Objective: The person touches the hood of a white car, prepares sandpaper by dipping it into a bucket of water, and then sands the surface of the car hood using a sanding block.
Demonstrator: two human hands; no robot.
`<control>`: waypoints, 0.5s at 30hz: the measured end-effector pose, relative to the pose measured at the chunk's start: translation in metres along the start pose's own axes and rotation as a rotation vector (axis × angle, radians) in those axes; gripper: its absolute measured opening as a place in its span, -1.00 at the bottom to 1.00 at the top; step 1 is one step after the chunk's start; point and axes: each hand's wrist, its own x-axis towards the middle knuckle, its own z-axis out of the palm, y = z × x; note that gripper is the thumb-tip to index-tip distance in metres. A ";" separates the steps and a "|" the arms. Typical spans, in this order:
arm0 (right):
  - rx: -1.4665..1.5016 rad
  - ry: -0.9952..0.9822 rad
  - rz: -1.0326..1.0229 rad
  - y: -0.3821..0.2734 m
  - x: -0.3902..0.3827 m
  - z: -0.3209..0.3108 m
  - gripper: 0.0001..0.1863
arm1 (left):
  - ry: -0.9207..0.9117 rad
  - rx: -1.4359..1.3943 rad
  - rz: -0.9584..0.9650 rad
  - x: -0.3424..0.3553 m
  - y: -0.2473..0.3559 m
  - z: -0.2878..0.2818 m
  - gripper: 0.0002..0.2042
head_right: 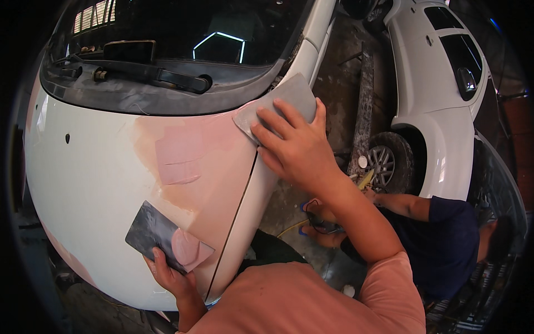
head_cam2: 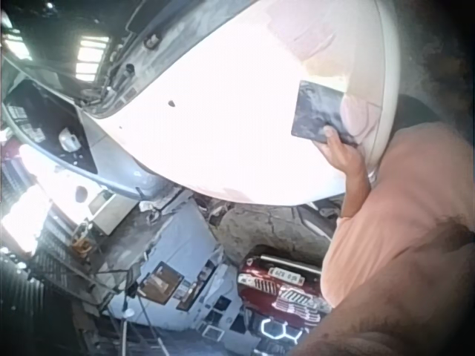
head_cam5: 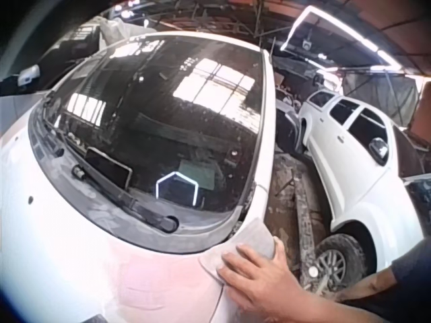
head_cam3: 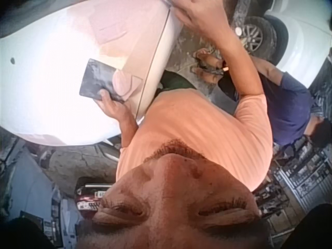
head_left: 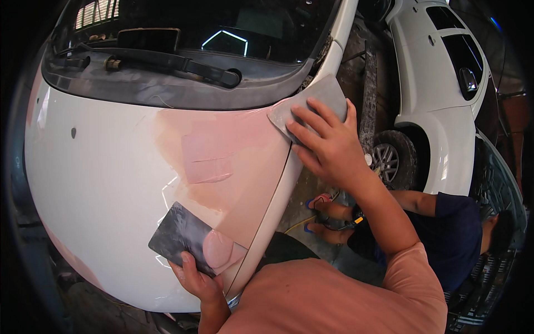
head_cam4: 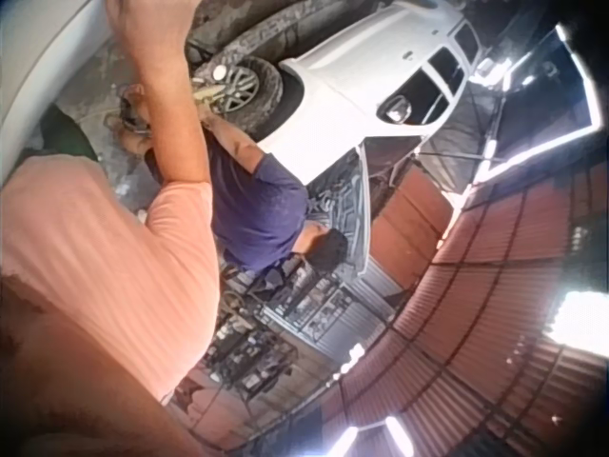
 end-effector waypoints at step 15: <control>0.069 0.032 0.110 -0.038 -0.001 0.011 -0.53 | 0.006 0.013 -0.023 -0.003 0.003 -0.002 -0.54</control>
